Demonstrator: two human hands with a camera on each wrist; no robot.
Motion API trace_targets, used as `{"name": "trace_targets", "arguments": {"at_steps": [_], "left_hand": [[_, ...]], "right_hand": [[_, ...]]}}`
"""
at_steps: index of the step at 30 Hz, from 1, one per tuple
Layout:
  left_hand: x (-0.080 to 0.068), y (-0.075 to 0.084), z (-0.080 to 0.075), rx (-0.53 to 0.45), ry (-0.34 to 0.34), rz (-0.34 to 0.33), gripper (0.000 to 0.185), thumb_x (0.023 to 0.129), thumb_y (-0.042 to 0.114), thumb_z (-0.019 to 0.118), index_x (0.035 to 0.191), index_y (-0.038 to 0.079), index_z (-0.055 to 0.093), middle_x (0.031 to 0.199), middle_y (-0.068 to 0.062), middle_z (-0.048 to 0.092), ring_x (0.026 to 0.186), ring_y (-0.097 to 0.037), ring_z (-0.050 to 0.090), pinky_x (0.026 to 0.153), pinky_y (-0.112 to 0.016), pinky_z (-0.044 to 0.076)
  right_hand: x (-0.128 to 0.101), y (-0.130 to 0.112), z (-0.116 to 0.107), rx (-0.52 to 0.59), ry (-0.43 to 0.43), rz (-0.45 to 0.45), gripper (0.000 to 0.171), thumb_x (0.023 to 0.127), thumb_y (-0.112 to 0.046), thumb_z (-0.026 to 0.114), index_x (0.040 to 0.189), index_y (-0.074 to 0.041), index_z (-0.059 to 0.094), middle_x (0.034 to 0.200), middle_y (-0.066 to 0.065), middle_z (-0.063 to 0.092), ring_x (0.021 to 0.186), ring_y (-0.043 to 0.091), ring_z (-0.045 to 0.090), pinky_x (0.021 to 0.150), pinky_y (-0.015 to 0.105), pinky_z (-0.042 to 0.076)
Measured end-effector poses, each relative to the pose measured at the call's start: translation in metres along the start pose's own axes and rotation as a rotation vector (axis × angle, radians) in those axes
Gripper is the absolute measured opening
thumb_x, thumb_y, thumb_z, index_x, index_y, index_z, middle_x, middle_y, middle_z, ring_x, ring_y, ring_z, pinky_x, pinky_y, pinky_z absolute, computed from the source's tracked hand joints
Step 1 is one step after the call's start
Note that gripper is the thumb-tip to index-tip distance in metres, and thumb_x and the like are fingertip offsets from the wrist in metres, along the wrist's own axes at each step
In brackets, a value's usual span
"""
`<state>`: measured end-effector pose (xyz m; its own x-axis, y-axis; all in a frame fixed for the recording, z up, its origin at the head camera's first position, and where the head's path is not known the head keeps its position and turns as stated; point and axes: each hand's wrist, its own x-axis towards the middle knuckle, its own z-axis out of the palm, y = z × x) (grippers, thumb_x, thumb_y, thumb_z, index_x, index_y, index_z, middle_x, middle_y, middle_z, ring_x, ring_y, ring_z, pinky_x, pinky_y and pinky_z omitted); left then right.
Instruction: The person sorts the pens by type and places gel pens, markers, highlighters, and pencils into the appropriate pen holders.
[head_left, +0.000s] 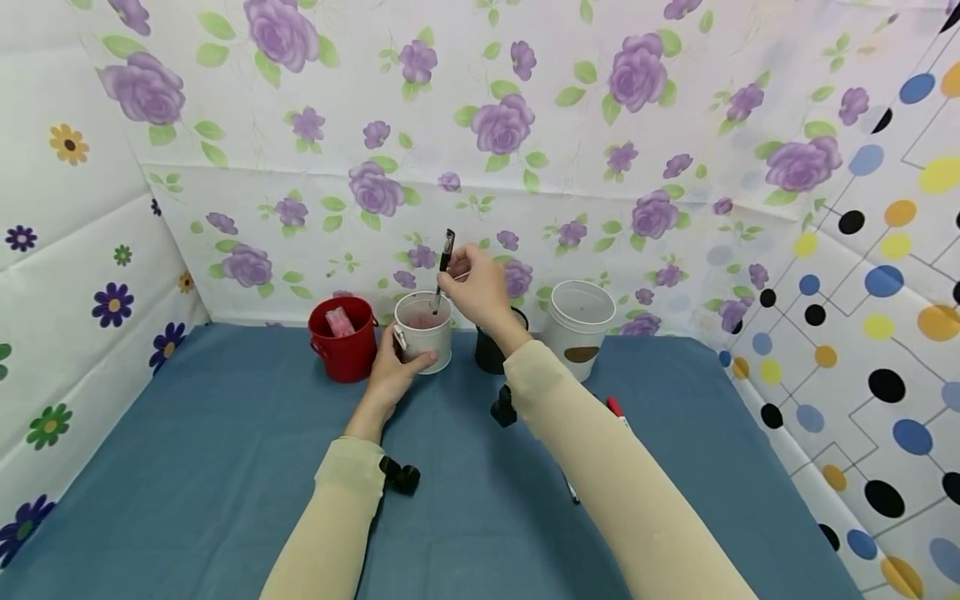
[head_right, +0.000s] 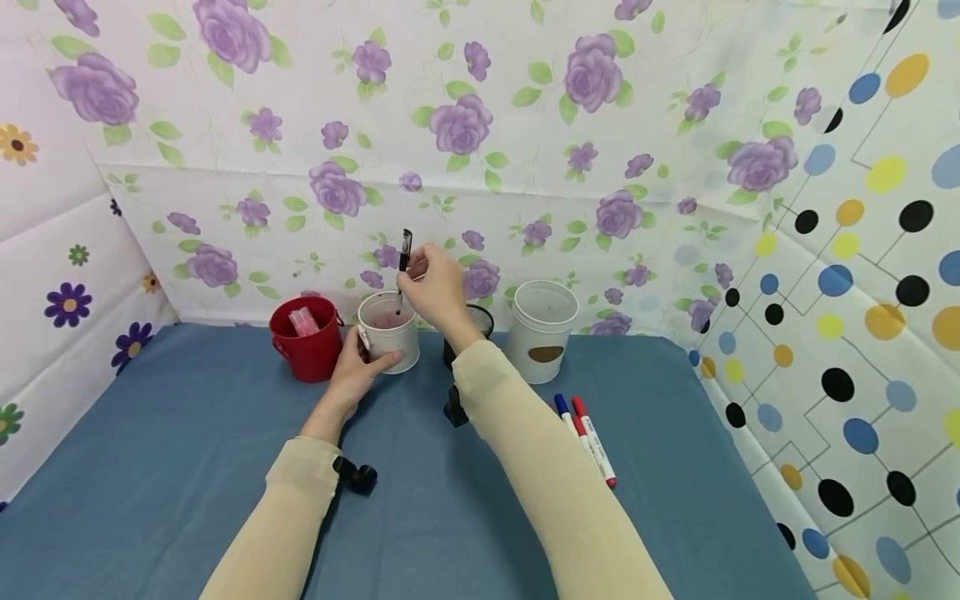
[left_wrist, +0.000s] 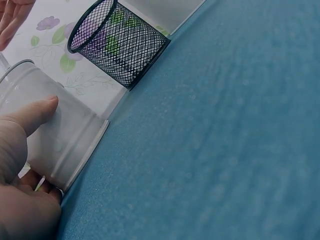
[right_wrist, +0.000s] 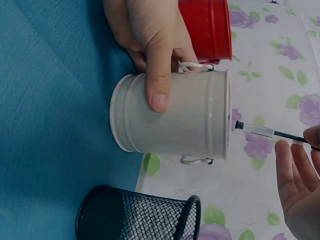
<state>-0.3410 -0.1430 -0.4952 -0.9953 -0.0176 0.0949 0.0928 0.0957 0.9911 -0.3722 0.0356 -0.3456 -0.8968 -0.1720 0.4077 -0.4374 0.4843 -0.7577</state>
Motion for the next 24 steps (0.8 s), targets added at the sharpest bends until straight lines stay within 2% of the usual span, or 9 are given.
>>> {"name": "trace_targets", "arguments": {"at_steps": [7, 14, 24], "left_hand": [[0.001, -0.001, -0.001, -0.004, 0.004, 0.002, 0.093, 0.096, 0.022, 0.082, 0.168, 0.016, 0.023, 0.168, -0.012, 0.034, 0.154, -0.030, 0.032, 0.129, -0.050, 0.027], [0.001, 0.001, 0.000, -0.011, -0.011, -0.019, 0.095, 0.097, 0.022, 0.081, 0.169, 0.017, 0.020, 0.169, -0.012, 0.031, 0.155, -0.030, 0.030, 0.129, -0.051, 0.026], [0.003, 0.001, -0.002, -0.041, -0.023, -0.050, 0.098, 0.097, 0.019, 0.080, 0.171, 0.017, 0.015, 0.173, -0.014, 0.026, 0.158, -0.033, 0.026, 0.131, -0.052, 0.022]], "right_hand": [[-0.005, 0.007, 0.012, -0.059, -0.070, 0.043, 0.012, 0.103, -0.019, 0.070, 0.107, -0.011, 0.062, 0.106, 0.008, 0.074, 0.095, 0.021, 0.073, 0.082, 0.035, 0.062], [-0.009, 0.011, 0.020, -0.073, -0.069, 0.075, 0.012, 0.102, -0.017, 0.072, 0.107, -0.010, 0.063, 0.104, 0.008, 0.075, 0.096, 0.022, 0.072, 0.081, 0.037, 0.061], [-0.013, 0.016, 0.030, -0.102, -0.113, 0.098, 0.014, 0.100, -0.018, 0.075, 0.110, -0.011, 0.068, 0.102, 0.006, 0.075, 0.095, 0.021, 0.072, 0.083, 0.038, 0.061]]}}
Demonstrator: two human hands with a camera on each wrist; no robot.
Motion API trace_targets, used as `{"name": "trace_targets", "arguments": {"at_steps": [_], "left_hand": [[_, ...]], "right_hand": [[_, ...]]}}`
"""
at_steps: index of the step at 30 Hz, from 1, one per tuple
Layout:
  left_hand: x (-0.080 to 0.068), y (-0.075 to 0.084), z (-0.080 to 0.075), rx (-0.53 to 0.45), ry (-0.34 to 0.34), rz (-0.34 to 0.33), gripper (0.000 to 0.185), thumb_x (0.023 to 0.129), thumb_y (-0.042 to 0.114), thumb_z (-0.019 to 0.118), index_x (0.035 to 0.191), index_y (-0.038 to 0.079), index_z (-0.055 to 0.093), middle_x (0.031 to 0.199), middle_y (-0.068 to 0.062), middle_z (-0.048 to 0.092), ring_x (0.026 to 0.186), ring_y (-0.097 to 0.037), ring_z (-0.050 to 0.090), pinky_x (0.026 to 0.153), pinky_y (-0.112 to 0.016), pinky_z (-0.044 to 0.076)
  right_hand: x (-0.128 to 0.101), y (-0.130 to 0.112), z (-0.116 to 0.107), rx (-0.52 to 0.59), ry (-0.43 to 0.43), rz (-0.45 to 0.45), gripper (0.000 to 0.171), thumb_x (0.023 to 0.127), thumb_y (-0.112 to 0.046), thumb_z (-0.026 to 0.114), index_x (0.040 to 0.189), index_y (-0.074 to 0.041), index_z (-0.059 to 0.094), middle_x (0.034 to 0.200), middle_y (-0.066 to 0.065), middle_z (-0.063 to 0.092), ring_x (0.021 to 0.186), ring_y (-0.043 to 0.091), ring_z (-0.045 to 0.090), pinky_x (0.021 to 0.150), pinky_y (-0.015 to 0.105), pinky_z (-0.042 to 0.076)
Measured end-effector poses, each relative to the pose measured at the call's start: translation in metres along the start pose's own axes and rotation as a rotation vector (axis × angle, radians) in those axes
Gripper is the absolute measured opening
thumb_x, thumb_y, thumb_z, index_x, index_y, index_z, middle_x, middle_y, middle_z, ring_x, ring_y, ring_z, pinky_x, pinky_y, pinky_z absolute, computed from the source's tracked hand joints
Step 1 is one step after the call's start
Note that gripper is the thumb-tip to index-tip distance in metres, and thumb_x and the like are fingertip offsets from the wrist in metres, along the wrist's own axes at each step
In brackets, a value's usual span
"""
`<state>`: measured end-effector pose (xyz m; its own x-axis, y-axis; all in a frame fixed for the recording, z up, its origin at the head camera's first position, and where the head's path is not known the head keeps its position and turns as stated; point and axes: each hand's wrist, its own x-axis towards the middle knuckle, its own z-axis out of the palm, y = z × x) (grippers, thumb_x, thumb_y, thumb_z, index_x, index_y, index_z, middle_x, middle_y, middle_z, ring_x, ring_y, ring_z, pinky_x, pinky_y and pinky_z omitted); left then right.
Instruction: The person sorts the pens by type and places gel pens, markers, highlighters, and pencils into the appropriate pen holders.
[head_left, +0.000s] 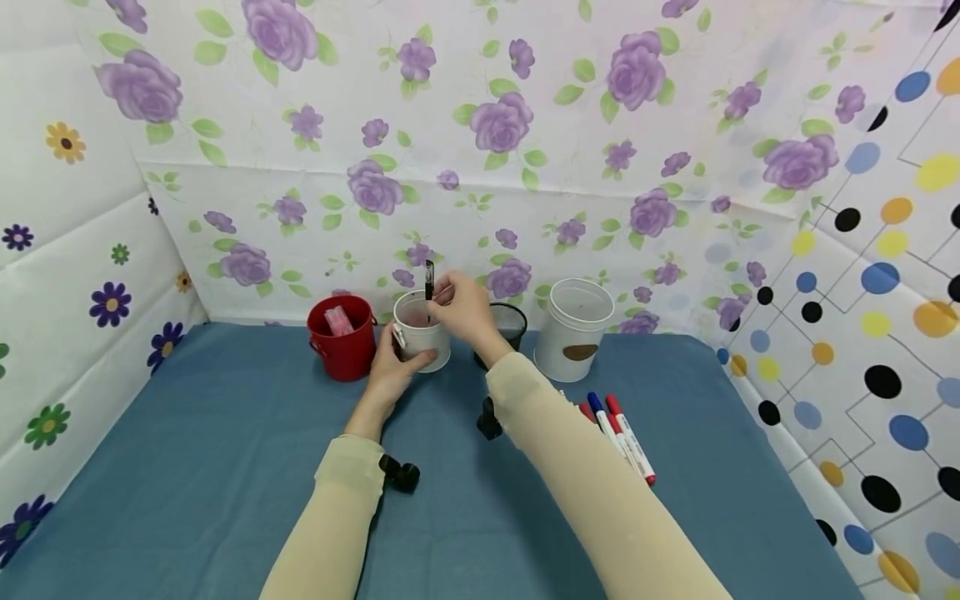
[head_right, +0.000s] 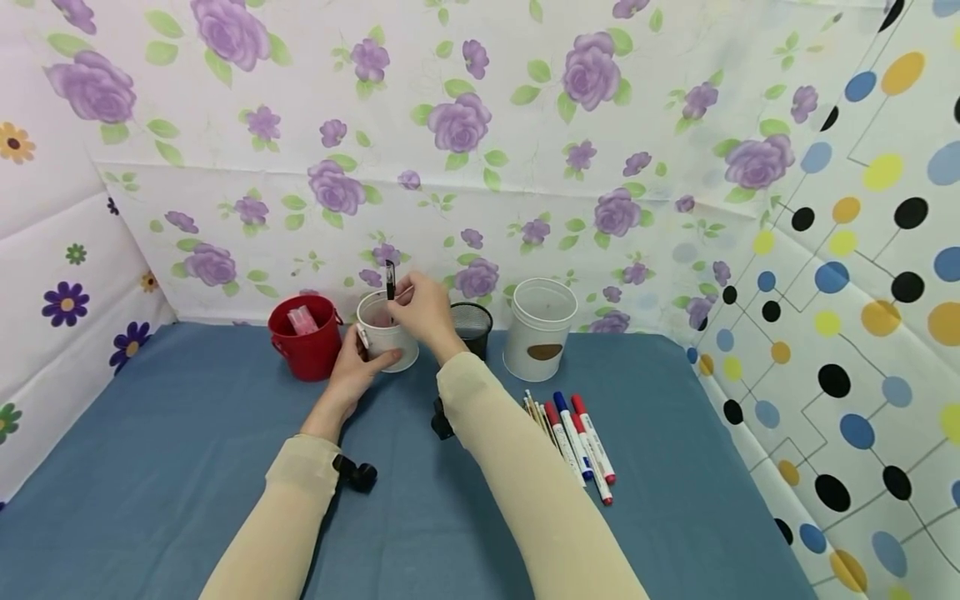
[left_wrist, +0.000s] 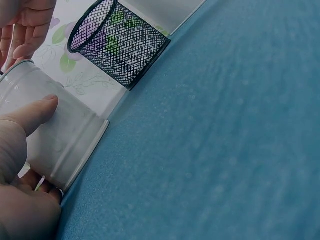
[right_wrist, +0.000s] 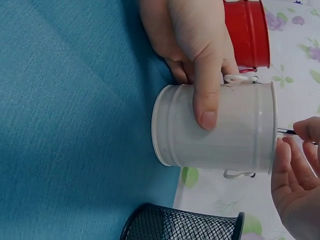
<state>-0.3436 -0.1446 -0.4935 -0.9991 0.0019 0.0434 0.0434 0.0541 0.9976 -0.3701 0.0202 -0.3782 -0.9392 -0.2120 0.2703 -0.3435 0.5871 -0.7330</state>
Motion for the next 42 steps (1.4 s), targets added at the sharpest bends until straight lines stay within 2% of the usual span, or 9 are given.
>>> {"name": "trace_targets", "arguments": {"at_steps": [8, 12, 19, 22, 26, 30, 32, 37, 42], "left_hand": [[-0.005, -0.003, 0.001, 0.023, 0.029, 0.039, 0.095, 0.096, 0.023, 0.082, 0.168, 0.017, 0.021, 0.168, -0.012, 0.033, 0.154, -0.031, 0.033, 0.129, -0.051, 0.027], [-0.005, -0.004, 0.000, 0.018, 0.036, 0.042, 0.095, 0.095, 0.021, 0.082, 0.169, 0.016, 0.021, 0.168, -0.013, 0.034, 0.153, -0.031, 0.034, 0.128, -0.051, 0.028], [-0.007, 0.002, -0.003, -0.008, 0.008, -0.002, 0.097, 0.096, 0.019, 0.082, 0.170, 0.015, 0.018, 0.171, -0.014, 0.029, 0.157, -0.032, 0.029, 0.130, -0.050, 0.024], [-0.005, -0.003, -0.002, 0.009, 0.024, 0.022, 0.096, 0.096, 0.023, 0.083, 0.169, 0.018, 0.021, 0.171, -0.011, 0.031, 0.156, -0.030, 0.030, 0.130, -0.050, 0.025], [-0.004, -0.003, 0.000, 0.025, 0.031, 0.040, 0.094, 0.096, 0.023, 0.083, 0.168, 0.017, 0.023, 0.169, -0.012, 0.033, 0.155, -0.030, 0.032, 0.129, -0.050, 0.027], [-0.004, -0.001, 0.001, 0.030, 0.022, 0.043, 0.093, 0.096, 0.021, 0.082, 0.168, 0.016, 0.023, 0.169, -0.012, 0.033, 0.156, -0.030, 0.031, 0.129, -0.050, 0.027], [-0.004, 0.000, 0.002, 0.030, 0.024, 0.046, 0.092, 0.096, 0.021, 0.082, 0.167, 0.016, 0.023, 0.169, -0.012, 0.033, 0.155, -0.029, 0.032, 0.129, -0.049, 0.028], [-0.004, 0.000, 0.002, 0.028, 0.023, 0.056, 0.092, 0.097, 0.020, 0.081, 0.168, 0.015, 0.023, 0.170, -0.013, 0.032, 0.157, -0.029, 0.030, 0.130, -0.049, 0.025], [-0.005, 0.000, 0.003, 0.020, 0.023, 0.052, 0.092, 0.097, 0.020, 0.081, 0.168, 0.016, 0.023, 0.171, -0.013, 0.030, 0.158, -0.029, 0.028, 0.130, -0.049, 0.024]], "right_hand": [[-0.003, 0.000, 0.007, 0.008, -0.015, 0.017, 0.017, 0.098, -0.016, 0.078, 0.112, -0.012, 0.068, 0.100, 0.005, 0.075, 0.092, 0.021, 0.071, 0.081, 0.038, 0.061], [-0.003, 0.000, 0.008, 0.020, -0.020, 0.012, 0.020, 0.098, -0.016, 0.078, 0.115, -0.011, 0.068, 0.100, 0.004, 0.076, 0.092, 0.020, 0.072, 0.083, 0.038, 0.061], [-0.005, -0.001, 0.006, 0.025, -0.028, 0.021, 0.025, 0.099, -0.016, 0.076, 0.122, -0.012, 0.069, 0.103, 0.005, 0.076, 0.096, 0.021, 0.072, 0.085, 0.040, 0.061], [-0.008, -0.002, 0.000, 0.026, -0.028, 0.000, 0.026, 0.100, -0.016, 0.074, 0.126, -0.011, 0.068, 0.106, 0.006, 0.075, 0.097, 0.022, 0.072, 0.086, 0.040, 0.061], [-0.015, -0.001, -0.019, 0.004, -0.016, -0.096, 0.023, 0.101, -0.015, 0.072, 0.123, -0.008, 0.070, 0.105, 0.006, 0.076, 0.094, 0.020, 0.072, 0.083, 0.037, 0.061], [-0.028, 0.002, -0.051, -0.062, 0.009, -0.225, 0.018, 0.098, -0.011, 0.073, 0.115, -0.006, 0.072, 0.098, 0.007, 0.078, 0.086, 0.018, 0.074, 0.079, 0.037, 0.061], [-0.039, 0.004, -0.069, -0.091, 0.008, -0.254, 0.017, 0.096, -0.009, 0.073, 0.113, -0.006, 0.073, 0.095, 0.007, 0.078, 0.084, 0.018, 0.075, 0.078, 0.038, 0.061], [-0.076, 0.016, -0.109, -0.156, -0.113, -0.188, 0.018, 0.099, -0.012, 0.074, 0.116, -0.007, 0.072, 0.099, 0.006, 0.075, 0.087, 0.020, 0.072, 0.081, 0.040, 0.061], [-0.116, 0.045, -0.130, -0.311, -0.241, -0.158, 0.018, 0.098, -0.014, 0.078, 0.114, -0.007, 0.073, 0.093, 0.006, 0.074, 0.081, 0.018, 0.071, 0.073, 0.039, 0.061]]}}
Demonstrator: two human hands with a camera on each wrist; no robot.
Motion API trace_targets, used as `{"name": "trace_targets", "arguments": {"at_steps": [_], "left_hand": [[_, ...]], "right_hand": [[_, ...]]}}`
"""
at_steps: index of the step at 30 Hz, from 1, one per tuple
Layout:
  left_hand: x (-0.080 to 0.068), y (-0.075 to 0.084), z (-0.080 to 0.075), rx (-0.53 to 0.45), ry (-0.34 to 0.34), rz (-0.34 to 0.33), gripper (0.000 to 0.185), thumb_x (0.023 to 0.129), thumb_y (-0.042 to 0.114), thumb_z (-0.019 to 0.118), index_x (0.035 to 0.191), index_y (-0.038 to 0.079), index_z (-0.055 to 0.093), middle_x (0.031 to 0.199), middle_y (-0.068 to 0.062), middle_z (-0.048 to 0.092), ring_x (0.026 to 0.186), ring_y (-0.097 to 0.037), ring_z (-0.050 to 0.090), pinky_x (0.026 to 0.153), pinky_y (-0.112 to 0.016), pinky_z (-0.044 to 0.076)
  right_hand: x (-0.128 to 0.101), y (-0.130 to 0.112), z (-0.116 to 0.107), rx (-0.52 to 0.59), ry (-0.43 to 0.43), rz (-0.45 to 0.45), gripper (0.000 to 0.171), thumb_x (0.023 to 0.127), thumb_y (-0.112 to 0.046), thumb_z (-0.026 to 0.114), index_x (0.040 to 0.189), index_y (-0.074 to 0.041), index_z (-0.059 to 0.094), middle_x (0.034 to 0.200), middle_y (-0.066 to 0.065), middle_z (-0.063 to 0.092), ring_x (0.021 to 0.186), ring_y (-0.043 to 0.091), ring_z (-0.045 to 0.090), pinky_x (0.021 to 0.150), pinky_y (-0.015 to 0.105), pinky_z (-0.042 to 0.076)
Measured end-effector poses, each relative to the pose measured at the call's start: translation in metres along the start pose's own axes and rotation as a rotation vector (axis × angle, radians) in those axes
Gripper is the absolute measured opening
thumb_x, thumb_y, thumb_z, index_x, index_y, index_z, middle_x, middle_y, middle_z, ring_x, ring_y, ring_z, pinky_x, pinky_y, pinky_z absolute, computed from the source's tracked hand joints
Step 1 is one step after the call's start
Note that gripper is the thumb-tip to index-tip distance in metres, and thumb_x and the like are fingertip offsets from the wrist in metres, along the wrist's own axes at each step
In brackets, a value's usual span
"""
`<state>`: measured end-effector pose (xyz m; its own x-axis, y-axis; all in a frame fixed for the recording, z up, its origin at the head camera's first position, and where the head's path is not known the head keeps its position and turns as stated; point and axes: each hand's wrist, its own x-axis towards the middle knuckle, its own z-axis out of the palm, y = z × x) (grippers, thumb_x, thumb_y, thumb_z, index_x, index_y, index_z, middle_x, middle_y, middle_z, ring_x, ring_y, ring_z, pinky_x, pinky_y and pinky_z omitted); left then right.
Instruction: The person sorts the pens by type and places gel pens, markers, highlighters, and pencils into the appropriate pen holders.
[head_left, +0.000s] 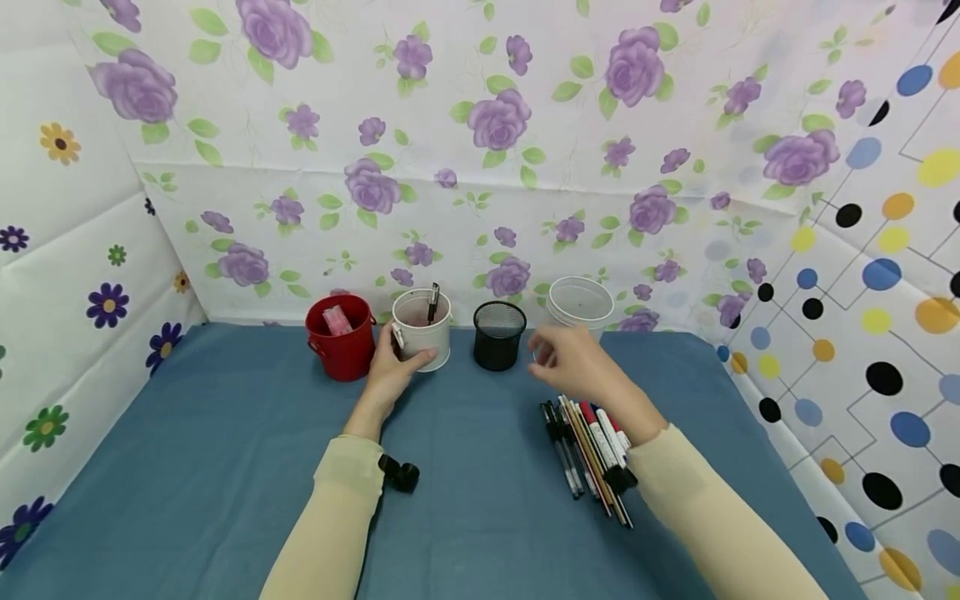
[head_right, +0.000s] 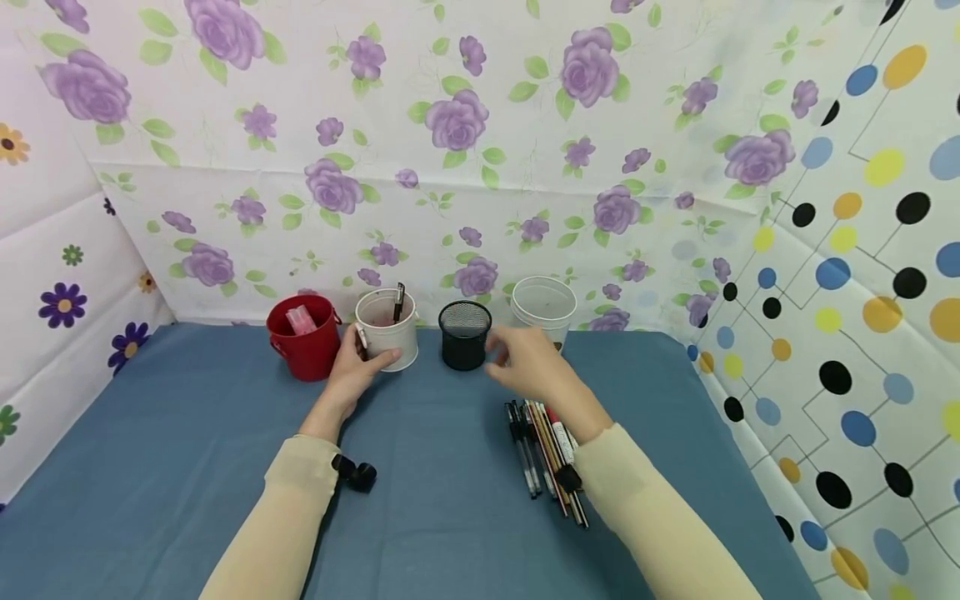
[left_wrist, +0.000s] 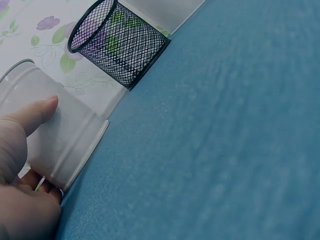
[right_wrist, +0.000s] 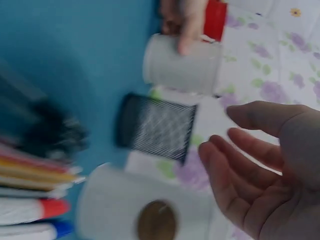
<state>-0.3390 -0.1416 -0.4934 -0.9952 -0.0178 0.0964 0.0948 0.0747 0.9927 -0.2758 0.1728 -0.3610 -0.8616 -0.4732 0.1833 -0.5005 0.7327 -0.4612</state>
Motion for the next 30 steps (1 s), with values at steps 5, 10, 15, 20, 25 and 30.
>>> {"name": "trace_targets", "arguments": {"at_steps": [5, 10, 15, 20, 25, 30], "left_hand": [[0.002, 0.000, 0.000, 0.004, -0.007, -0.014, 0.095, 0.097, 0.018, 0.081, 0.170, 0.017, 0.019, 0.172, -0.012, 0.028, 0.159, -0.029, 0.027, 0.130, -0.049, 0.024], [0.002, -0.001, -0.001, 0.004, 0.007, -0.005, 0.093, 0.096, 0.020, 0.081, 0.168, 0.016, 0.023, 0.171, -0.012, 0.031, 0.157, -0.029, 0.029, 0.130, -0.049, 0.024], [0.001, -0.002, -0.001, 0.009, 0.000, -0.004, 0.094, 0.097, 0.021, 0.081, 0.169, 0.017, 0.021, 0.171, -0.012, 0.030, 0.158, -0.029, 0.028, 0.130, -0.049, 0.024], [0.000, -0.001, -0.002, 0.016, 0.005, -0.008, 0.091, 0.097, 0.021, 0.081, 0.168, 0.017, 0.023, 0.170, -0.010, 0.032, 0.157, -0.027, 0.030, 0.130, -0.048, 0.026], [0.001, -0.001, -0.002, 0.019, 0.008, -0.007, 0.091, 0.097, 0.019, 0.081, 0.168, 0.016, 0.023, 0.170, -0.011, 0.033, 0.156, -0.028, 0.030, 0.130, -0.049, 0.026], [0.002, -0.002, -0.001, 0.022, 0.007, -0.007, 0.092, 0.097, 0.019, 0.081, 0.168, 0.016, 0.023, 0.170, -0.011, 0.032, 0.157, -0.028, 0.030, 0.130, -0.048, 0.026]], "right_hand": [[-0.031, 0.025, 0.015, -0.055, -0.051, 0.077, 0.016, 0.094, -0.012, 0.081, 0.107, -0.007, 0.072, 0.081, 0.001, 0.069, 0.068, 0.012, 0.064, 0.065, 0.036, 0.057], [-0.045, 0.035, 0.031, -0.053, -0.081, 0.132, 0.017, 0.094, -0.012, 0.081, 0.105, -0.004, 0.071, 0.075, -0.001, 0.064, 0.061, 0.011, 0.057, 0.062, 0.036, 0.053], [-0.053, 0.036, 0.042, -0.076, -0.093, 0.155, 0.016, 0.094, -0.013, 0.081, 0.104, -0.004, 0.072, 0.072, -0.002, 0.061, 0.058, 0.011, 0.054, 0.061, 0.036, 0.051], [-0.057, 0.031, 0.050, -0.101, -0.083, 0.156, 0.015, 0.092, -0.010, 0.082, 0.101, -0.004, 0.072, 0.065, -0.003, 0.055, 0.054, 0.011, 0.050, 0.058, 0.033, 0.048], [-0.056, 0.028, 0.057, -0.125, -0.086, 0.200, 0.014, 0.090, -0.009, 0.083, 0.093, -0.006, 0.070, 0.065, -0.001, 0.055, 0.055, 0.013, 0.050, 0.057, 0.033, 0.046], [-0.055, 0.027, 0.063, -0.165, -0.076, 0.241, 0.018, 0.088, -0.009, 0.084, 0.084, -0.010, 0.067, 0.072, 0.001, 0.059, 0.059, 0.014, 0.053, 0.058, 0.034, 0.049]]}}
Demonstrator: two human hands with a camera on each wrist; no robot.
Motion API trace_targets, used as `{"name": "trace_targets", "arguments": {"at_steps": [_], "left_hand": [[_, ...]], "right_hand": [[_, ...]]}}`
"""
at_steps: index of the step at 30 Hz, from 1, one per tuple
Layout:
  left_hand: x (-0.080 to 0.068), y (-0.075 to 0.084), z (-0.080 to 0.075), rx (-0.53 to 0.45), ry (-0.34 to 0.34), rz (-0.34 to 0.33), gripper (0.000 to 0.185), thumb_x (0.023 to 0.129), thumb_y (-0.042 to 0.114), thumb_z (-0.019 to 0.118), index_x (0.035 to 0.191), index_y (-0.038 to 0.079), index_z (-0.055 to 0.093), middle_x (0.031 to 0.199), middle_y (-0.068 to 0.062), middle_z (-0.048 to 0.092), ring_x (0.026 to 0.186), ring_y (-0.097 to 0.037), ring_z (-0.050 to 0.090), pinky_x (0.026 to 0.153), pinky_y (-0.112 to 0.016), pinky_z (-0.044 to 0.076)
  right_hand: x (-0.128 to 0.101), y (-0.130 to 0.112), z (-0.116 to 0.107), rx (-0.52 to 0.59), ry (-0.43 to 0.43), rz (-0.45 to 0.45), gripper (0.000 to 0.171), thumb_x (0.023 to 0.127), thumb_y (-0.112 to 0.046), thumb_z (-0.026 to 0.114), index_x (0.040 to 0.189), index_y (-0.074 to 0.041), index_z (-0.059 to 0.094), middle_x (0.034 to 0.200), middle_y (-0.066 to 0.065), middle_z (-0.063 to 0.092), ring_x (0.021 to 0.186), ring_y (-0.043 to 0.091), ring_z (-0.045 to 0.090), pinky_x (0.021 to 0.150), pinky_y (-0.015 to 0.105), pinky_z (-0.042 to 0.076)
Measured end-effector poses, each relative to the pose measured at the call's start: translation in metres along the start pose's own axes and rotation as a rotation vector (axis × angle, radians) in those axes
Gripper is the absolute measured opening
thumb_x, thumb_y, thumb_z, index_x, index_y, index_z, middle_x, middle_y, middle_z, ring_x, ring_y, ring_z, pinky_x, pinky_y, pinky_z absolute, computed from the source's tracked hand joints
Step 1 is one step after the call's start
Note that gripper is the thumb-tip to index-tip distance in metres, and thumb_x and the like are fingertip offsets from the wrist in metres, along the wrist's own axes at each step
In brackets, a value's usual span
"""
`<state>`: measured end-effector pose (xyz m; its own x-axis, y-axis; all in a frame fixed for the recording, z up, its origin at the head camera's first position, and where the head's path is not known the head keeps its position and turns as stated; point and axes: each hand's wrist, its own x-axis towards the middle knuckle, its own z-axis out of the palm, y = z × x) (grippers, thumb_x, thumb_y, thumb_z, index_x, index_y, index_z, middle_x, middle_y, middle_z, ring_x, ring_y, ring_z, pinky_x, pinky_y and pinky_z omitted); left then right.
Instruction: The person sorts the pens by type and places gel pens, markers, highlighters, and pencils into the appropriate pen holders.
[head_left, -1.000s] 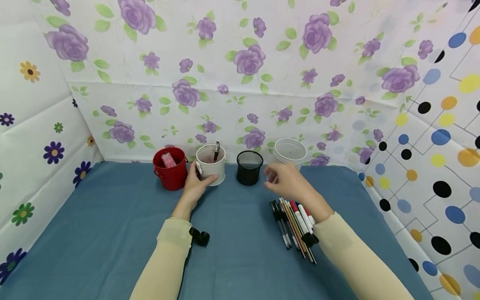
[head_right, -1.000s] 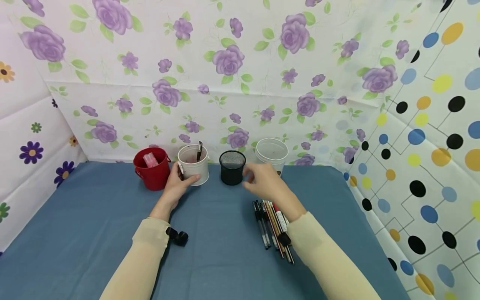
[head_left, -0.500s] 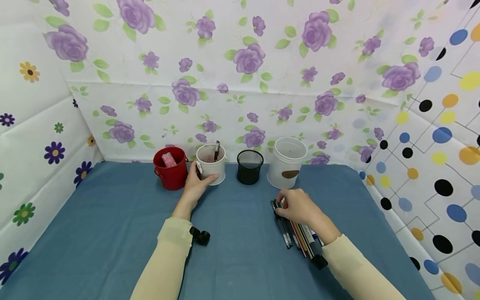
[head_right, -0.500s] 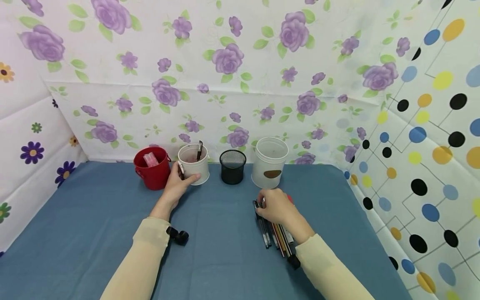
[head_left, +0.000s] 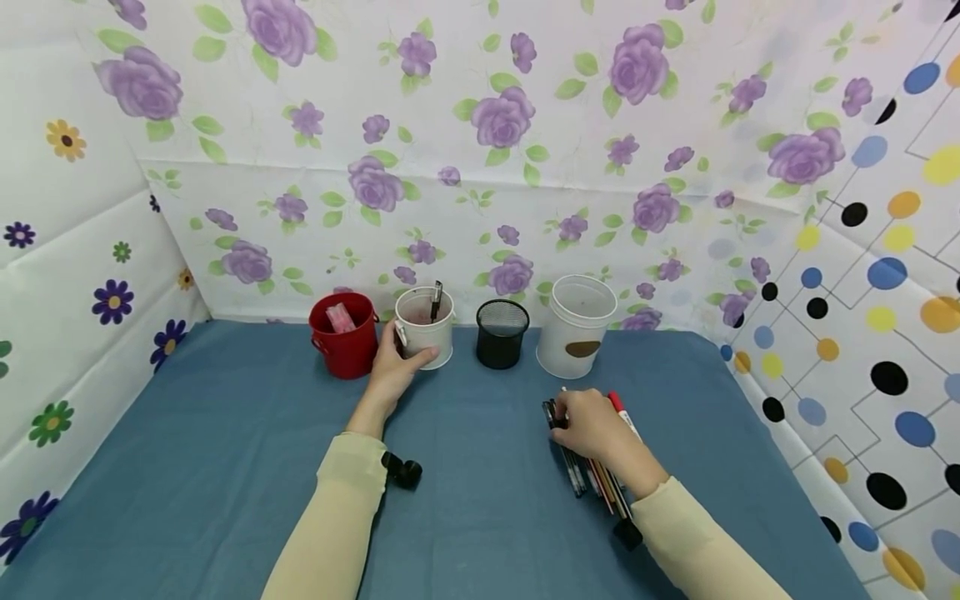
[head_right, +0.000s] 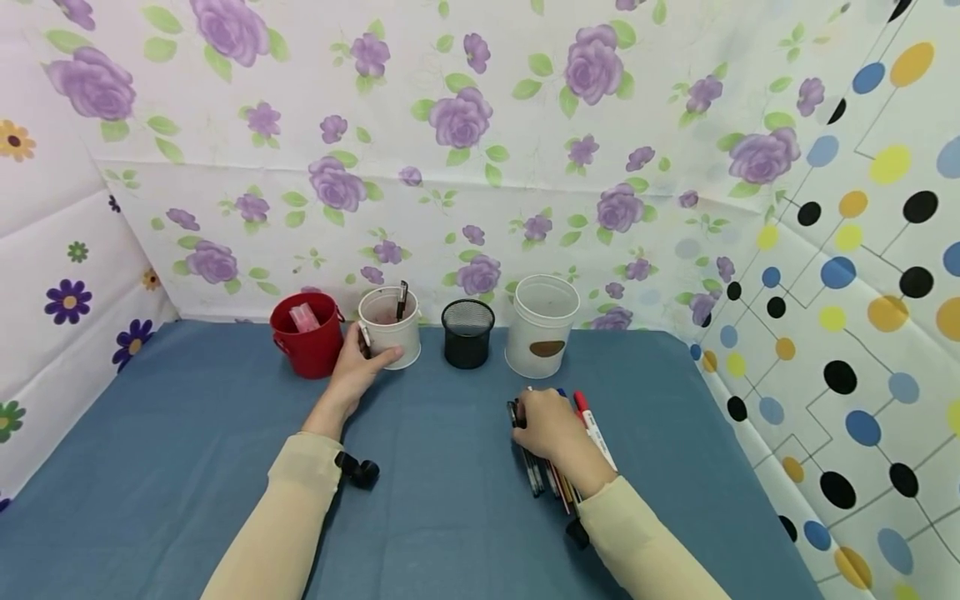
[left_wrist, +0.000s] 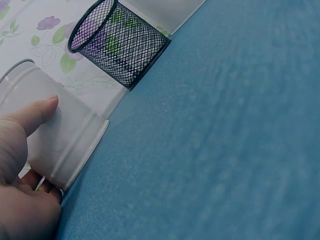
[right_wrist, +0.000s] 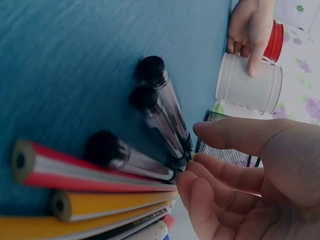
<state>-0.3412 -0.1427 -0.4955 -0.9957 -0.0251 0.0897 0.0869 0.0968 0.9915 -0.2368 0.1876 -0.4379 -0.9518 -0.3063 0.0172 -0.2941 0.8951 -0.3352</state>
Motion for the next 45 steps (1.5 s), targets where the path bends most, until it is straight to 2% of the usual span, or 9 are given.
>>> {"name": "trace_targets", "arguments": {"at_steps": [5, 9, 18, 26, 34, 38, 42, 45], "left_hand": [[0.000, 0.000, 0.000, -0.006, 0.002, 0.004, 0.091, 0.096, 0.020, 0.082, 0.167, 0.017, 0.025, 0.169, -0.010, 0.034, 0.156, -0.027, 0.031, 0.130, -0.047, 0.026], [0.000, 0.000, 0.000, -0.010, -0.003, 0.000, 0.092, 0.096, 0.020, 0.082, 0.168, 0.017, 0.024, 0.170, -0.010, 0.033, 0.156, -0.027, 0.031, 0.130, -0.048, 0.026], [0.000, 0.000, 0.001, -0.015, 0.000, -0.001, 0.091, 0.096, 0.020, 0.082, 0.167, 0.018, 0.025, 0.170, -0.009, 0.033, 0.156, -0.026, 0.032, 0.129, -0.047, 0.028], [-0.002, 0.003, 0.000, -0.035, -0.011, -0.002, 0.096, 0.097, 0.019, 0.081, 0.170, 0.017, 0.019, 0.174, -0.012, 0.026, 0.160, -0.029, 0.025, 0.131, -0.049, 0.022], [-0.002, 0.002, 0.000, -0.010, 0.001, -0.001, 0.093, 0.096, 0.019, 0.081, 0.168, 0.017, 0.023, 0.171, -0.011, 0.031, 0.157, -0.028, 0.029, 0.130, -0.048, 0.025], [-0.002, 0.001, 0.001, 0.005, 0.010, 0.001, 0.093, 0.096, 0.021, 0.082, 0.168, 0.018, 0.023, 0.171, -0.010, 0.032, 0.158, -0.026, 0.029, 0.130, -0.047, 0.026], [-0.003, 0.001, 0.001, 0.005, 0.002, 0.002, 0.093, 0.097, 0.021, 0.081, 0.168, 0.017, 0.022, 0.171, -0.011, 0.031, 0.158, -0.027, 0.029, 0.130, -0.048, 0.025], [-0.004, 0.002, 0.001, -0.002, -0.002, 0.001, 0.092, 0.097, 0.021, 0.081, 0.168, 0.016, 0.023, 0.171, -0.010, 0.031, 0.158, -0.027, 0.029, 0.130, -0.047, 0.025]], "right_hand": [[0.002, -0.004, 0.003, -0.002, -0.024, -0.002, 0.022, 0.087, -0.009, 0.085, 0.079, -0.010, 0.065, 0.070, 0.001, 0.058, 0.060, 0.015, 0.054, 0.058, 0.034, 0.049], [0.005, -0.008, 0.006, -0.007, -0.054, -0.019, 0.021, 0.086, -0.010, 0.087, 0.079, -0.010, 0.067, 0.072, 0.001, 0.060, 0.063, 0.015, 0.056, 0.059, 0.034, 0.051], [0.008, -0.018, 0.010, -0.043, -0.061, -0.063, 0.017, 0.082, -0.006, 0.088, 0.082, -0.007, 0.071, 0.076, 0.001, 0.063, 0.069, 0.016, 0.056, 0.067, 0.038, 0.054], [0.009, -0.019, 0.012, -0.033, -0.085, -0.050, 0.017, 0.082, -0.006, 0.089, 0.085, -0.008, 0.072, 0.080, 0.003, 0.065, 0.070, 0.016, 0.057, 0.067, 0.037, 0.056], [0.014, -0.018, 0.002, 0.092, -0.099, -0.117, 0.012, 0.084, -0.007, 0.084, 0.086, -0.011, 0.073, 0.073, -0.004, 0.062, 0.063, 0.011, 0.055, 0.060, 0.029, 0.049], [0.020, -0.019, -0.008, 0.197, -0.087, -0.164, 0.009, 0.089, -0.009, 0.081, 0.094, -0.012, 0.074, 0.073, -0.006, 0.066, 0.060, 0.009, 0.059, 0.060, 0.029, 0.052], [0.024, -0.022, -0.017, 0.349, -0.088, -0.185, 0.008, 0.095, -0.011, 0.077, 0.102, -0.012, 0.073, 0.074, -0.004, 0.068, 0.062, 0.017, 0.065, 0.059, 0.031, 0.054], [0.029, -0.026, -0.023, 0.463, -0.055, -0.186, 0.010, 0.098, -0.013, 0.075, 0.107, -0.012, 0.071, 0.078, -0.003, 0.070, 0.068, 0.025, 0.070, 0.061, 0.034, 0.057]]}}
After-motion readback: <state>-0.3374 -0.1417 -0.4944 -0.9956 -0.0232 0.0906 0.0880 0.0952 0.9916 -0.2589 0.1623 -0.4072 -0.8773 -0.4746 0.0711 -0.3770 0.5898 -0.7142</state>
